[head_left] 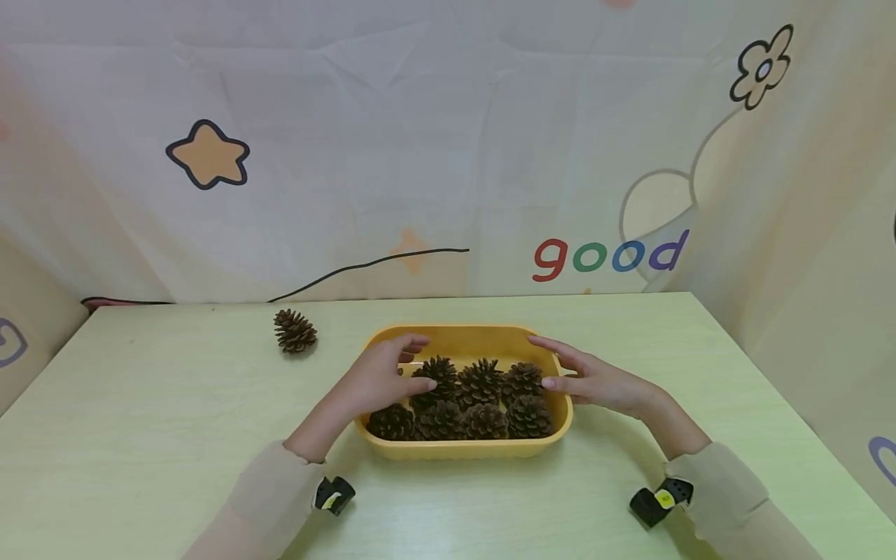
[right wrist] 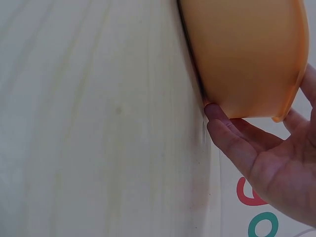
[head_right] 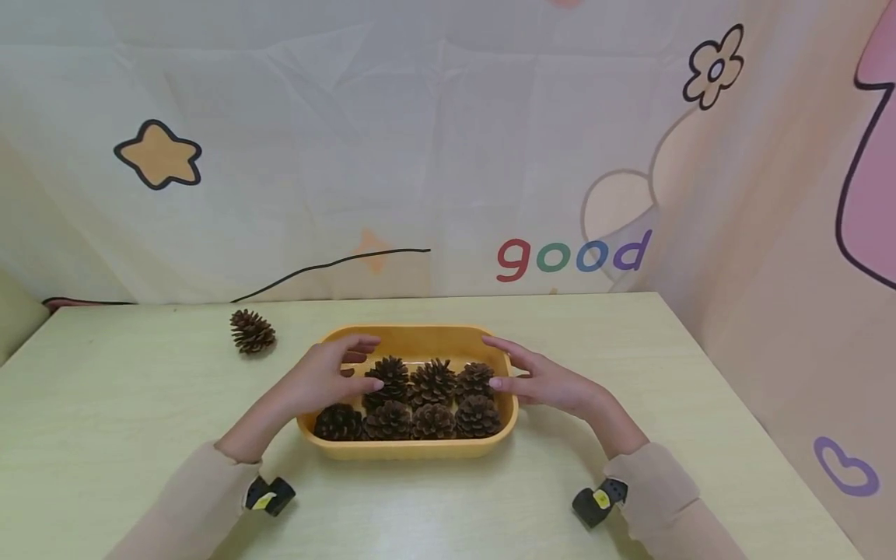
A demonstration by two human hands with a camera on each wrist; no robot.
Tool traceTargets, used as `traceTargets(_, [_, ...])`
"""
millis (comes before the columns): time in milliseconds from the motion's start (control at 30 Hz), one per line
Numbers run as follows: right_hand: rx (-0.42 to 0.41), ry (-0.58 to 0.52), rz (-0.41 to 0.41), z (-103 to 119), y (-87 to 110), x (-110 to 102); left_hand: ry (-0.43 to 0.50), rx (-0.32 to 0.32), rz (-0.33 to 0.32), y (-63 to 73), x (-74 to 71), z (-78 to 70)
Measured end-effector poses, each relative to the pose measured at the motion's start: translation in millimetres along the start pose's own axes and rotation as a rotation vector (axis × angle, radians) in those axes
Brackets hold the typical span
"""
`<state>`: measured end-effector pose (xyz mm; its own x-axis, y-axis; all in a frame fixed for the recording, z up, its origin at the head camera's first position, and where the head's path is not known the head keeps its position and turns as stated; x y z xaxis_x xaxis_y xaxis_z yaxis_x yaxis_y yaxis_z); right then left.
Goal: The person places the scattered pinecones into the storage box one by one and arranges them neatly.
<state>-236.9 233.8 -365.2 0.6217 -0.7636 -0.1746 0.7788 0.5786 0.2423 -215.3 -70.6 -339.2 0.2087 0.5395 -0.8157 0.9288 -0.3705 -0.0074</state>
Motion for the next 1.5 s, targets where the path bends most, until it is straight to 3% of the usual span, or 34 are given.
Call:
traceTargets(200, [0.002,0.003,-0.008,0,0.6,0,0.012,0.043,-0.069,7.5,-11.6,7.1])
traceTargets(433, [-0.009,0.001,-0.011,0,0.7,0,0.023,0.038,-0.164,17.1,-27.1,20.6])
traceTargets(767, [-0.012,-0.008,0.009,3,-1.1,0,0.047,-0.053,-0.253,31.5,-54.5,56.0])
traceTargets(1067, [-0.003,-0.017,0.020,5,-0.7,1,0.022,-0.181,-0.273,46.3,-70.7,84.8])
traceTargets(1300, [0.008,-0.027,0.021,5,-0.5,1,0.044,-0.250,-0.305,50.1,-79.4,105.1])
traceTargets(1500, [0.009,-0.041,0.021,3,-1.8,0,0.066,-0.306,-0.288,47.7,-83.7,121.1])
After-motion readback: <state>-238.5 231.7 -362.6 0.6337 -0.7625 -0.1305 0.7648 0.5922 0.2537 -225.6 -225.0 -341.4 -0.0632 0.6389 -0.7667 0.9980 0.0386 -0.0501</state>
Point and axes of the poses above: each hand's wrist, its own y-axis away from the middle knuckle, its own x-axis out of the palm, z = x × y, the point moved 2 cm from there along -y, towards the middle knuckle, and after that the axes turned 14 degrees about -y, right-handed, at the moved point
